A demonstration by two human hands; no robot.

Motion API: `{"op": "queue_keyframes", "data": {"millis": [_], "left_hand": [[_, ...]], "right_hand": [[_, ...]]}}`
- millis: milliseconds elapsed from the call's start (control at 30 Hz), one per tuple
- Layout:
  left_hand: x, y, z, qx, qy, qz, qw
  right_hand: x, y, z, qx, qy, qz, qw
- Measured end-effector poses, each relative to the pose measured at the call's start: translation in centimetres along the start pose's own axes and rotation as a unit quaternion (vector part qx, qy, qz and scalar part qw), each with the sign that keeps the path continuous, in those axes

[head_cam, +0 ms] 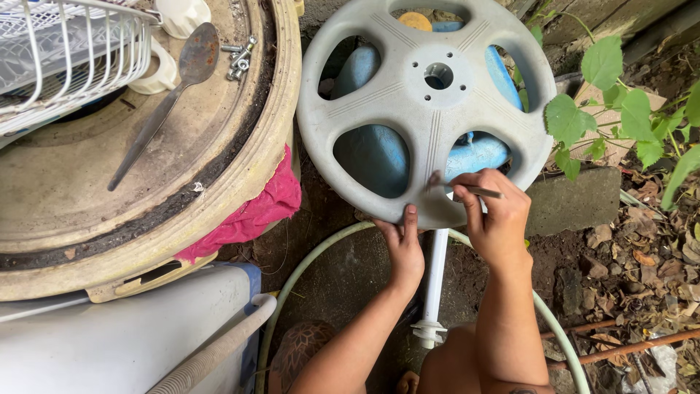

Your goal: The person kneels on the ground and scrubs a gray plastic fan wheel with a small brush, working over its spokes and hub. They then pick at the surface with their fingers and continue brushing different areas of the wheel.

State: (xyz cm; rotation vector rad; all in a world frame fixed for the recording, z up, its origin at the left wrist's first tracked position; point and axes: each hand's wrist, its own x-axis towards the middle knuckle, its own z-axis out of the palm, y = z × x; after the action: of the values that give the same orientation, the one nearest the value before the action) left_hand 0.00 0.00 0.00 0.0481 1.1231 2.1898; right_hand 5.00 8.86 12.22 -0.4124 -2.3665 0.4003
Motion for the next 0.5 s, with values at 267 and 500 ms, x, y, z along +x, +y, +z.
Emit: {"op": "queue_keyframes", "data": {"millis": [267,500], "left_hand": [[0.40,0.30,0.35,-0.001,-0.004,-0.004,1.000],[0.60,0.69,0.40,0.010,-0.003,-0.013,1.000]], "right_hand": [[0.82,-0.64,0.04,-0.007,0.006,-0.009,1.000],[0.89,-0.14,0.46,-0.010,0.020,-0.001,1.000]]}}
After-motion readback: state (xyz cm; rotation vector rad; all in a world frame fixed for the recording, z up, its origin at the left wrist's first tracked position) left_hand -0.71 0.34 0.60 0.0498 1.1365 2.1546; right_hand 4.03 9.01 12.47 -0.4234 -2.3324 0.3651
